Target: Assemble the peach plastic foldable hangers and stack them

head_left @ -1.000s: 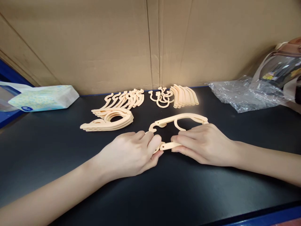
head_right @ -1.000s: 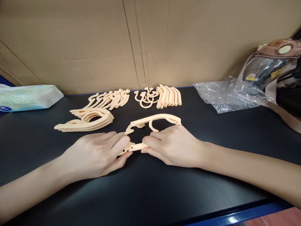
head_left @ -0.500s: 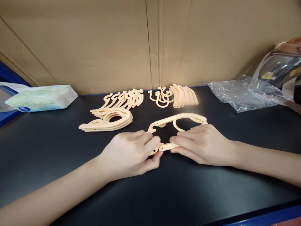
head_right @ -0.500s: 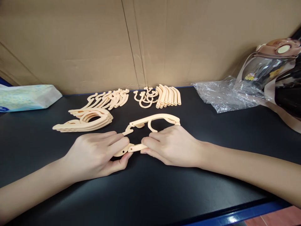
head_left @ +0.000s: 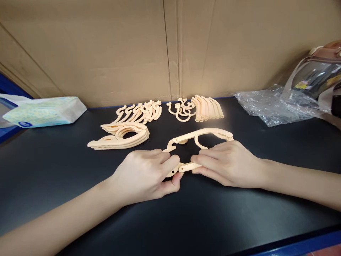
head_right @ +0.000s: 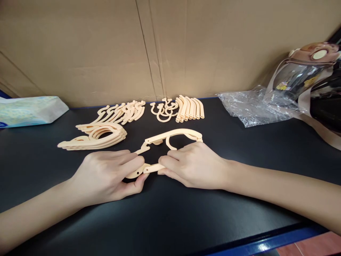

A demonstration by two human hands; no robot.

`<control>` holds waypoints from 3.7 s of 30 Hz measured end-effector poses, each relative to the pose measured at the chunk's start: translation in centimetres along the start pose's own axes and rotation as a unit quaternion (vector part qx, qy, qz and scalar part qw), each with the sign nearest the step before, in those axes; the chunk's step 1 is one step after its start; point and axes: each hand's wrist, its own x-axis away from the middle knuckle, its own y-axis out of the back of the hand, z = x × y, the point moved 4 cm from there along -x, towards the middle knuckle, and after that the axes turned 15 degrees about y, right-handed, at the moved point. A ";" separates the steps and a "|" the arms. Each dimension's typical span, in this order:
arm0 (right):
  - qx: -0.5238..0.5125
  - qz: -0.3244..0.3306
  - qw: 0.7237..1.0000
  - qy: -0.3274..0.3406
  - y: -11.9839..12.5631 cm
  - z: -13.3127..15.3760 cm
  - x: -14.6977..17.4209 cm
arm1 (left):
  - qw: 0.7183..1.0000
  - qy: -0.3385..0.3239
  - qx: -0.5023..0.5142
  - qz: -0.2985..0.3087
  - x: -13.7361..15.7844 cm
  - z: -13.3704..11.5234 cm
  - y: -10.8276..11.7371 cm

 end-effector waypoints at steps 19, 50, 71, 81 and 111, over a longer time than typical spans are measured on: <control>0.004 -0.010 1.000 0.013 0.2 -0.2 -0.1 | 1.000 -0.017 0.004 0.014 0.0 -0.3 -0.1; -0.025 -0.091 0.988 -0.121 1.3 -3.8 1.4 | 0.993 0.026 0.079 0.081 0.5 -0.2 -0.1; -0.093 -0.083 0.968 -0.217 -0.4 -4.8 2.2 | 0.996 -0.004 0.060 0.061 0.3 0.4 -0.2; -0.075 -0.089 0.963 -0.245 -0.3 -4.9 2.2 | 0.994 0.089 0.031 0.049 0.6 1.7 -0.7; -0.085 -0.093 0.961 -0.244 -0.5 -5.0 2.3 | 0.975 0.013 0.197 0.102 0.3 0.1 -0.3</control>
